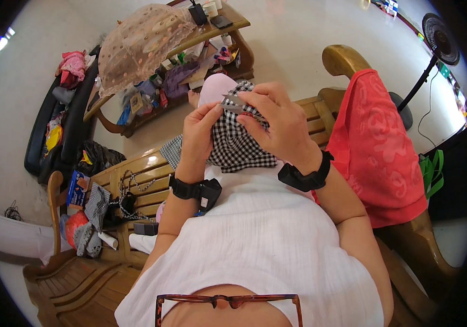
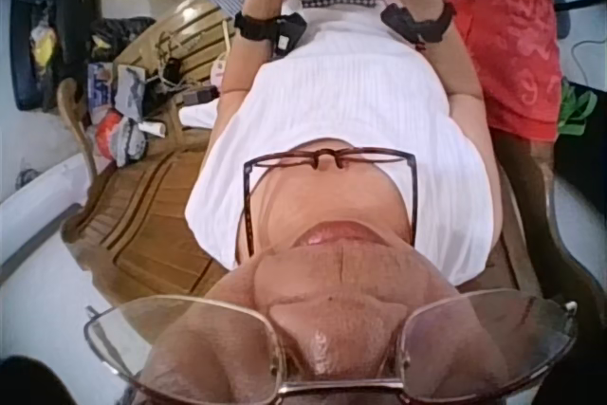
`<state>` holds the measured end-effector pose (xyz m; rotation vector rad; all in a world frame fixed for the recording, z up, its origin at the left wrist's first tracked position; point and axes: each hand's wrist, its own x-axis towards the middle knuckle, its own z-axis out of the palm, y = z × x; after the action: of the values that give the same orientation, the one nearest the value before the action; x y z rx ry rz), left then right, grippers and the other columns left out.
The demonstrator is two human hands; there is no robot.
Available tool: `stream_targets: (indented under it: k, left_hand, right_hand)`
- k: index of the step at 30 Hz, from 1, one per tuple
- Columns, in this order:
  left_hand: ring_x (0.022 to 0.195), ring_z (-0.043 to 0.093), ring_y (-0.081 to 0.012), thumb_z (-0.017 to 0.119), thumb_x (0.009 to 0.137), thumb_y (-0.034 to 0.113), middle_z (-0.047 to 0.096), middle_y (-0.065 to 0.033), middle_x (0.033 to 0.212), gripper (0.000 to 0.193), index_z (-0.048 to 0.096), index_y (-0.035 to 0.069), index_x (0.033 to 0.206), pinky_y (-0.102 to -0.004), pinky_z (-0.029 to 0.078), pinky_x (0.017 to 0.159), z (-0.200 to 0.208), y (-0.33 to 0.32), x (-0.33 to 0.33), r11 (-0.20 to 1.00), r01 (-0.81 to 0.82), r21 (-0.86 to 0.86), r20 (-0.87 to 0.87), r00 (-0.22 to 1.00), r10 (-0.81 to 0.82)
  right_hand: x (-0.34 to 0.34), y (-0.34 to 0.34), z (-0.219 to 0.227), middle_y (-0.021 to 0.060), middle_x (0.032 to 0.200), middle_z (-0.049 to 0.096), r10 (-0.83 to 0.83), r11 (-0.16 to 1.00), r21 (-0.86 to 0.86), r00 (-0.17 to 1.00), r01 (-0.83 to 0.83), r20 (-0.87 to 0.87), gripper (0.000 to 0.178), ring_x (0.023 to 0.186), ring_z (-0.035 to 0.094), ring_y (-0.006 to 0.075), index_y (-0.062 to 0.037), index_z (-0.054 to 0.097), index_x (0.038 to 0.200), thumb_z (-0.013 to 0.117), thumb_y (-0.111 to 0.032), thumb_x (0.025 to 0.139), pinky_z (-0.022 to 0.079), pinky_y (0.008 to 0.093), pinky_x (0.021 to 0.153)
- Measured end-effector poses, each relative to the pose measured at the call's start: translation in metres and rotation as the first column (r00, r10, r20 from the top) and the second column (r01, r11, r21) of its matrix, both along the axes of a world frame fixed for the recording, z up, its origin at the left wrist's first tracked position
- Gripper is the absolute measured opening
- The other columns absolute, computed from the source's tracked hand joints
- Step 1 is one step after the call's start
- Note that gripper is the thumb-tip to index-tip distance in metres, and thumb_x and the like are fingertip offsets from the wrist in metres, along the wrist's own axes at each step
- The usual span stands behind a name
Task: The person is using scissors to trim or unpick stitches on a black and white checkered fabric item while sitting on a wooden bench.
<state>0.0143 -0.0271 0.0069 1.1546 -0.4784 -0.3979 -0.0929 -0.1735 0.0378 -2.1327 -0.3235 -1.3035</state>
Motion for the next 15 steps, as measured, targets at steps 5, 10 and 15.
stream_targets:
  k: [5,10,15]
  left_hand:
    - [0.077,0.054,-0.0067,0.058,0.082,0.008,0.062,-0.0035,0.086,0.019,0.061,-0.003,0.097,-0.0184,0.042,0.072,0.003,0.001,-0.004,1.000,0.001,-0.019,0.027,1.000,-0.001]
    - [0.076,0.054,-0.0060,0.059,0.082,0.009,0.062,-0.0028,0.085,0.019,0.061,-0.003,0.096,-0.0178,0.042,0.070,0.001,0.002,-0.004,0.998,0.035,-0.043,-0.020,0.999,-0.035]
    - [0.076,0.055,-0.0065,0.059,0.082,0.010,0.062,-0.0031,0.085,0.018,0.062,-0.002,0.095,-0.0183,0.043,0.070,-0.001,0.001,-0.004,0.998,0.027,-0.048,-0.078,0.996,-0.031]
  right_hand:
    - [0.012,0.000,-0.014,0.0089,0.089,0.056,0.039,0.999,0.037,0.990,-0.035,-0.137,0.025,0.073,0.058,0.0246,-0.0051,0.056,0.097,0.064,-0.012,0.074,0.047,0.0297,0.061]
    - [0.014,-0.002,-0.018,0.0095,0.091,0.058,0.091,0.993,0.091,0.984,-0.077,-0.156,0.023,0.075,0.059,0.0254,-0.0053,0.056,0.096,0.063,-0.013,0.075,0.048,0.0300,0.063]
    - [0.013,-0.003,-0.019,0.0096,0.090,0.058,0.082,0.995,0.071,0.985,-0.072,-0.153,0.022,0.076,0.059,0.0263,-0.0050,0.056,0.095,0.063,-0.013,0.075,0.048,0.0308,0.064]
